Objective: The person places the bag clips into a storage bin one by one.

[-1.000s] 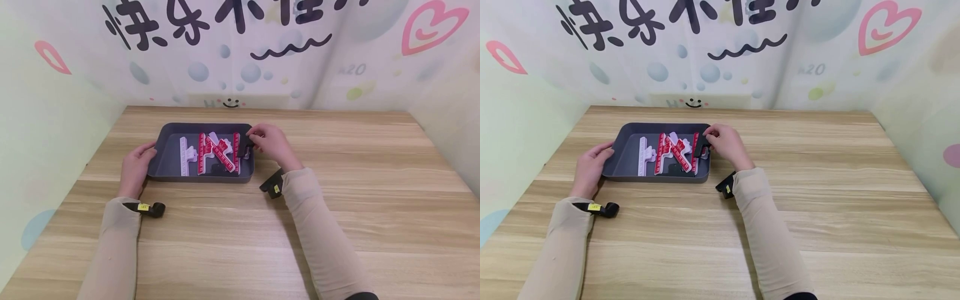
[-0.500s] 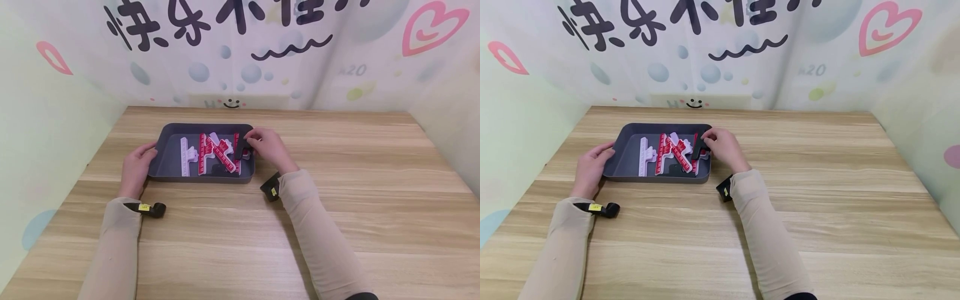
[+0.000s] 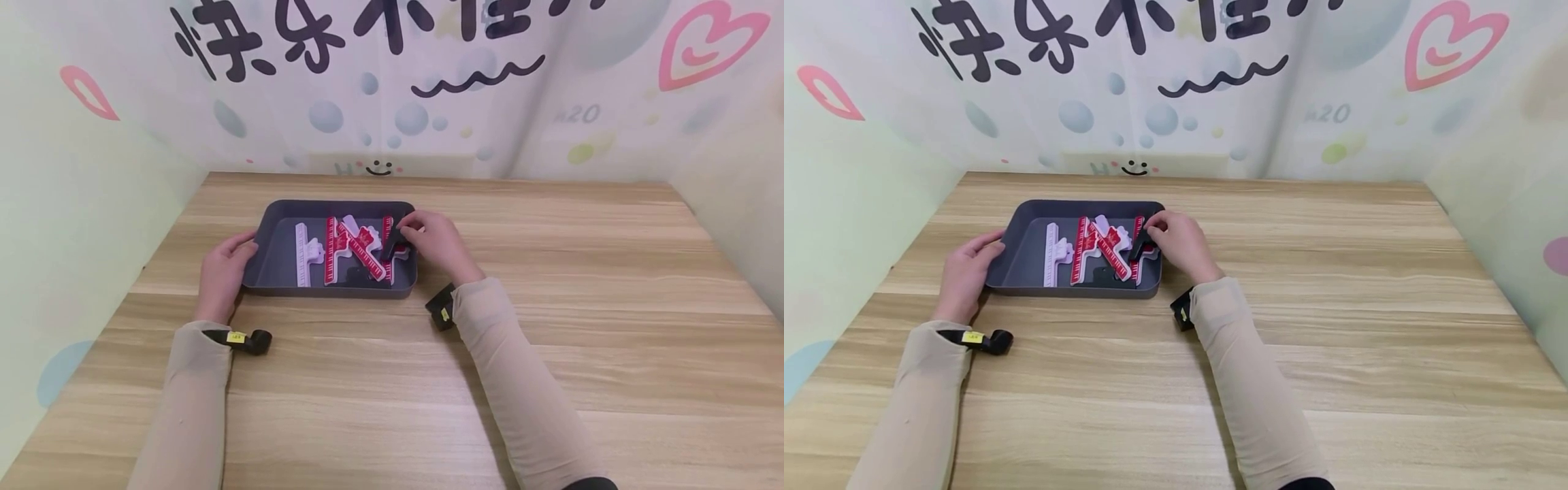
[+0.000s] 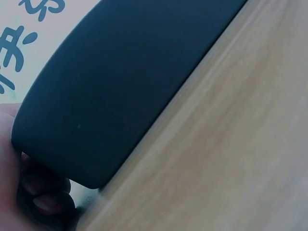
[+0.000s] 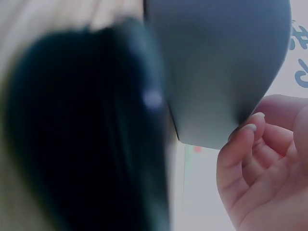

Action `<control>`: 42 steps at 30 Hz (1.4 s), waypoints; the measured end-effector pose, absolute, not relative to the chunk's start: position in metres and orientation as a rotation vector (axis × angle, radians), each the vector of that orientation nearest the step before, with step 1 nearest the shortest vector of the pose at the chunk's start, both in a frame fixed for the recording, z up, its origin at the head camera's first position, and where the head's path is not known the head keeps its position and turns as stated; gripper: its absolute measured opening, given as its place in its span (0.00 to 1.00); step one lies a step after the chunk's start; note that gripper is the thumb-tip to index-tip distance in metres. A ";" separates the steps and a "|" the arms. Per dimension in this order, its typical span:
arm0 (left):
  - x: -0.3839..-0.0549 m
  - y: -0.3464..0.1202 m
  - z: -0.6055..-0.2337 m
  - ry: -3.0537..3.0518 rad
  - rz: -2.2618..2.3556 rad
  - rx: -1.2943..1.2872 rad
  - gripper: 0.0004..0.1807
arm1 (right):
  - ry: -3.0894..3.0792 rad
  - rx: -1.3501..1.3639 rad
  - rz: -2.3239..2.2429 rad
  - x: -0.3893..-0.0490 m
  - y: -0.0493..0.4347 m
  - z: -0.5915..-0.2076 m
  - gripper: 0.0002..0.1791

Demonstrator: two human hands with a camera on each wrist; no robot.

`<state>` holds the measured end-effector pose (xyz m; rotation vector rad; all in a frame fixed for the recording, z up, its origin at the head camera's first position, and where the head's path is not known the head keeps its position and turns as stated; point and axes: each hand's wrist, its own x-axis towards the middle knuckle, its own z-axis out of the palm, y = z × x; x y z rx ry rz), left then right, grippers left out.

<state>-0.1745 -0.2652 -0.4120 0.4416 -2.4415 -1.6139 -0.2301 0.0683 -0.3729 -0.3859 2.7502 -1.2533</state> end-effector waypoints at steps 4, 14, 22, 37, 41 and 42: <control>-0.174 -0.265 -0.411 -2.441 -1.620 0.444 0.23 | 2.763 -0.392 -1.229 -0.231 0.068 -0.374 0.10; -0.174 -0.265 -0.411 -2.447 -1.608 0.444 0.23 | 2.805 -0.408 -1.137 -0.231 0.066 -0.373 0.11; -0.175 -0.266 -0.412 -2.446 -1.609 0.431 0.23 | 2.825 -0.441 -1.097 -0.232 0.065 -0.374 0.12; -0.174 -0.264 -0.411 -2.436 -1.635 0.436 0.22 | 2.804 -0.478 -1.056 -0.231 0.065 -0.373 0.13; -0.175 -0.264 -0.410 -2.445 -1.626 0.439 0.22 | 2.799 -0.491 -1.036 -0.231 0.065 -0.373 0.14; -0.175 -0.264 -0.410 -2.447 -1.624 0.440 0.22 | 2.797 -0.493 -1.034 -0.231 0.065 -0.373 0.15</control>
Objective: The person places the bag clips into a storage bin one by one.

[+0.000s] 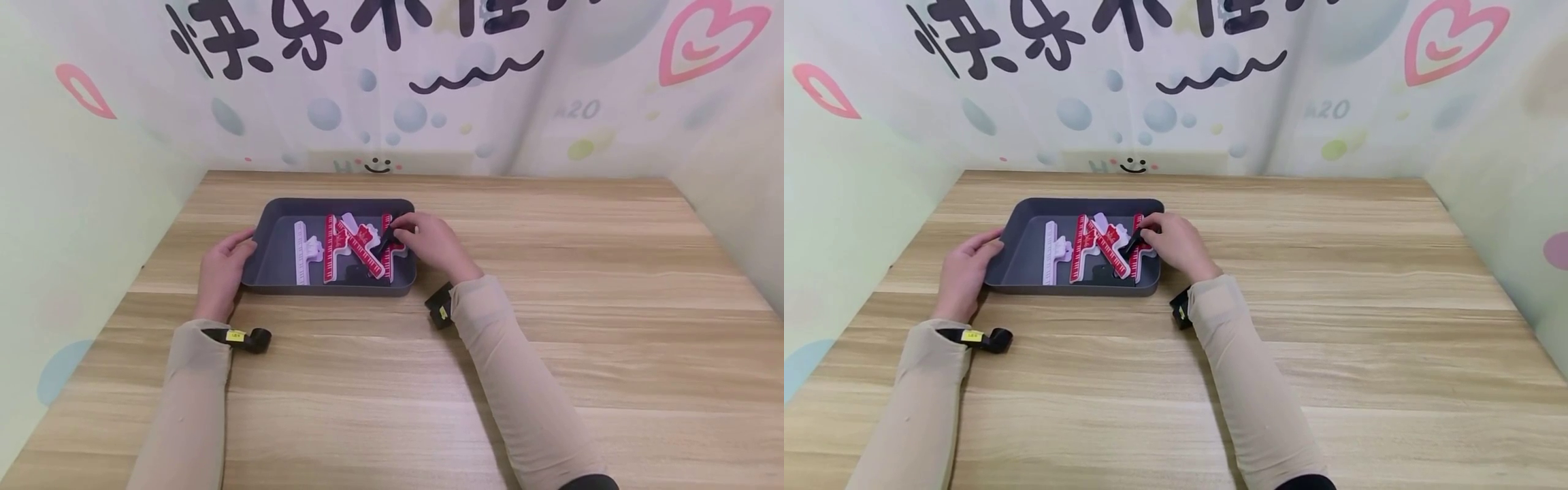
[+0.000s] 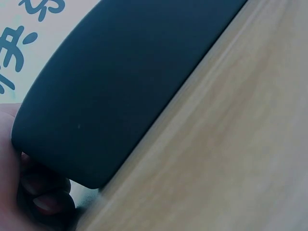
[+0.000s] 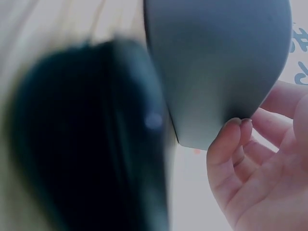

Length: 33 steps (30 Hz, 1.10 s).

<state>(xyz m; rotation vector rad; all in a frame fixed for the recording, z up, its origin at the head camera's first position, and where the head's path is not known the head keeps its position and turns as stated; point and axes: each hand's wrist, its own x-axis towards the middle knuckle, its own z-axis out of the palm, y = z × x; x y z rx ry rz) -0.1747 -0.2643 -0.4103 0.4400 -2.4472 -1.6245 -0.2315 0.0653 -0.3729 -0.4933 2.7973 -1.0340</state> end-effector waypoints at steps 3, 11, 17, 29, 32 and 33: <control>-0.175 -0.264 -0.411 -2.448 -1.622 0.440 0.22 | 2.791 -0.493 -1.036 -0.232 0.066 -0.373 0.15; -0.174 -0.265 -0.411 -2.442 -1.618 0.434 0.22 | 2.767 -0.492 -1.055 -0.232 0.071 -0.369 0.16; -0.174 -0.265 -0.411 -2.440 -1.620 0.439 0.22 | 2.722 -0.447 -1.177 -0.231 0.079 -0.363 0.16; -0.174 -0.266 -0.414 -2.417 -1.609 0.438 0.22 | 2.682 -0.464 -1.235 -0.227 0.079 -0.352 0.15; -0.174 -0.267 -0.414 -2.430 -1.597 0.426 0.22 | 2.694 -0.449 -1.229 -0.224 0.076 -0.349 0.16; -0.173 -0.268 -0.414 -2.436 -1.590 0.430 0.23 | 2.702 -0.459 -1.219 -0.223 0.075 -0.348 0.16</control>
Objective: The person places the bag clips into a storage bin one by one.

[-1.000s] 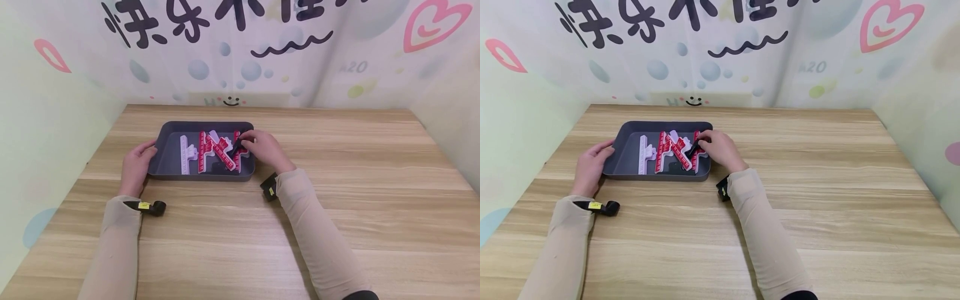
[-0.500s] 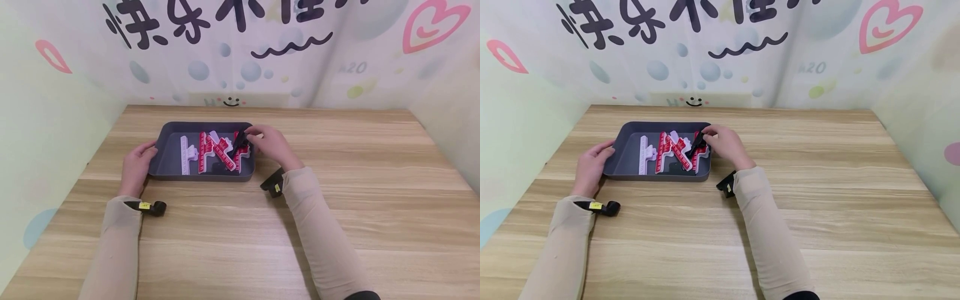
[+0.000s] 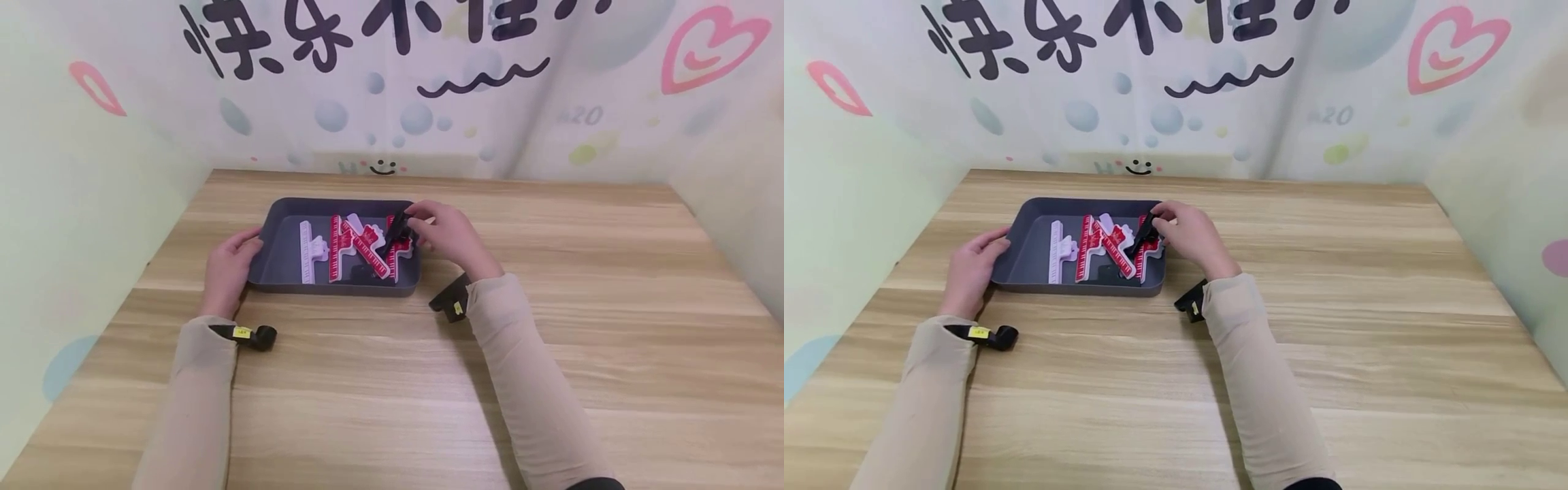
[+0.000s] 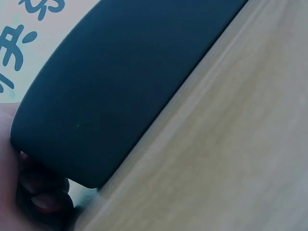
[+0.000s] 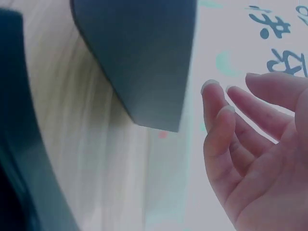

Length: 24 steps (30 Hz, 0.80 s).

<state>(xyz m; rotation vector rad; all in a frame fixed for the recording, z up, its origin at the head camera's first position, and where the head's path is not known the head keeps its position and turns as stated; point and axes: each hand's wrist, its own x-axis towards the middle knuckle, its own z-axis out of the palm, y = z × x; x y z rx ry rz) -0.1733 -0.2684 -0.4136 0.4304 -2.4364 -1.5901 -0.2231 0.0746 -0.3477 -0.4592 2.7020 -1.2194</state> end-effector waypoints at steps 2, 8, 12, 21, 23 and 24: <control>-0.173 -0.269 -0.413 -2.442 -1.583 0.439 0.23 | 2.726 -0.490 -1.187 -0.220 0.072 -0.345 0.17; -0.173 -0.269 -0.411 -2.435 -1.614 0.433 0.23 | 2.776 -0.531 -1.113 -0.214 0.071 -0.341 0.17; -0.174 -0.267 -0.411 -2.432 -1.621 0.433 0.23 | 2.756 -0.497 -1.110 -0.212 0.078 -0.343 0.16; -0.176 -0.265 -0.413 -2.427 -1.629 0.418 0.22 | 2.733 -0.509 -1.113 -0.206 0.095 -0.343 0.16; -0.175 -0.265 -0.414 -2.424 -1.631 0.417 0.22 | 2.738 -0.511 -1.105 -0.204 0.099 -0.343 0.16; -0.175 -0.266 -0.414 -2.430 -1.622 0.415 0.22 | 2.735 -0.508 -1.103 -0.203 0.101 -0.343 0.16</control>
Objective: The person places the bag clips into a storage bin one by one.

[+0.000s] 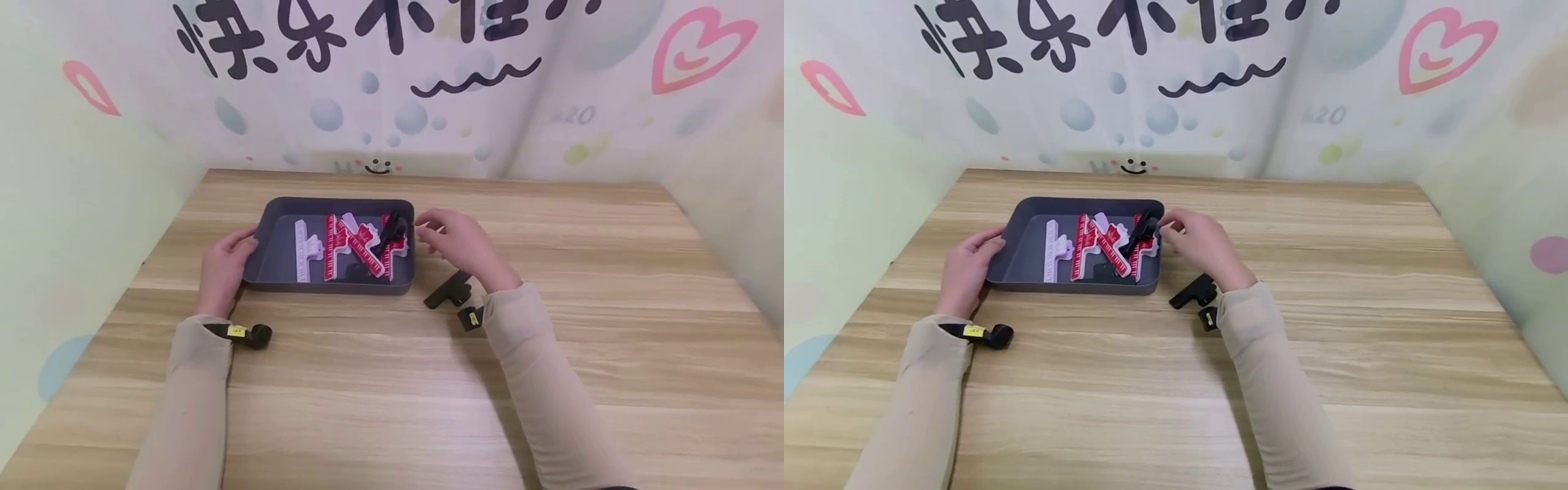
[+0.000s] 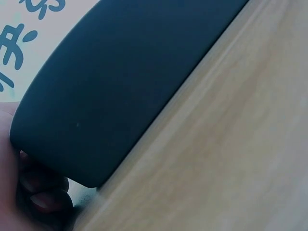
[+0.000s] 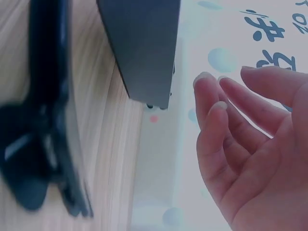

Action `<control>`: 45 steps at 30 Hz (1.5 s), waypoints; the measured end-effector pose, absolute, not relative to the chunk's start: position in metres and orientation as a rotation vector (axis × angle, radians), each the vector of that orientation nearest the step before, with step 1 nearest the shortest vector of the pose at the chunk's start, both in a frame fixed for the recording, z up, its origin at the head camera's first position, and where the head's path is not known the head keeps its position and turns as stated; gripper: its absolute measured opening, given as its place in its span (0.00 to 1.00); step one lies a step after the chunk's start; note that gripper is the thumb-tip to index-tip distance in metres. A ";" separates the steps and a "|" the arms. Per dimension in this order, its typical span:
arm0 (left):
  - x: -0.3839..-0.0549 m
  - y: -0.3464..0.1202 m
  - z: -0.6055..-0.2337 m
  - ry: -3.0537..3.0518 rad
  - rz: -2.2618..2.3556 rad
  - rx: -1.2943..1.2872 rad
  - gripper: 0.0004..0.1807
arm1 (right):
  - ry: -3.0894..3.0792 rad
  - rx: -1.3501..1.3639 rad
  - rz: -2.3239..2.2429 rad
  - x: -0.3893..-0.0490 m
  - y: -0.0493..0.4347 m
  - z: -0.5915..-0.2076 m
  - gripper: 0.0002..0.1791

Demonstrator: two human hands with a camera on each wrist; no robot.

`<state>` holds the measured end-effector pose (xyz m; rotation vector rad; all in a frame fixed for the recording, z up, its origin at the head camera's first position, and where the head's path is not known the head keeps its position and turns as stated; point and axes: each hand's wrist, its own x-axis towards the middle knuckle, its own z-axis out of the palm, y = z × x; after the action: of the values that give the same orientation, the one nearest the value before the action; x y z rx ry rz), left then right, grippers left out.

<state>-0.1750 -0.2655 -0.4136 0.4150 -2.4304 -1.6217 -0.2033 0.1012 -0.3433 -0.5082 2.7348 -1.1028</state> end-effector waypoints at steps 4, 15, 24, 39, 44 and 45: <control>-0.173 -0.268 -0.414 -2.447 -1.592 0.410 0.22 | 2.708 -0.532 -1.062 -0.201 0.109 -0.345 0.15; -0.171 -0.267 -0.415 -2.452 -1.597 0.395 0.22 | 2.572 -0.601 -0.886 -0.199 0.131 -0.348 0.15; -0.171 -0.264 -0.414 -2.452 -1.585 0.386 0.22 | 2.477 -0.520 -0.865 -0.204 0.157 -0.345 0.15; -0.170 -0.266 -0.411 -2.417 -1.619 0.402 0.22 | 2.303 -0.399 -0.820 -0.205 0.161 -0.350 0.16; -0.171 -0.265 -0.412 -2.397 -1.636 0.387 0.21 | 2.324 -0.422 -0.847 -0.207 0.158 -0.353 0.13; -0.171 -0.265 -0.412 -2.393 -1.647 0.387 0.21 | 2.333 -0.422 -0.837 -0.207 0.158 -0.353 0.13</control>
<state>-0.1712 -0.2650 -0.4125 0.3872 -2.3929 -1.6469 -0.2073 0.1576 -0.3534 -0.4218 2.3327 -0.8370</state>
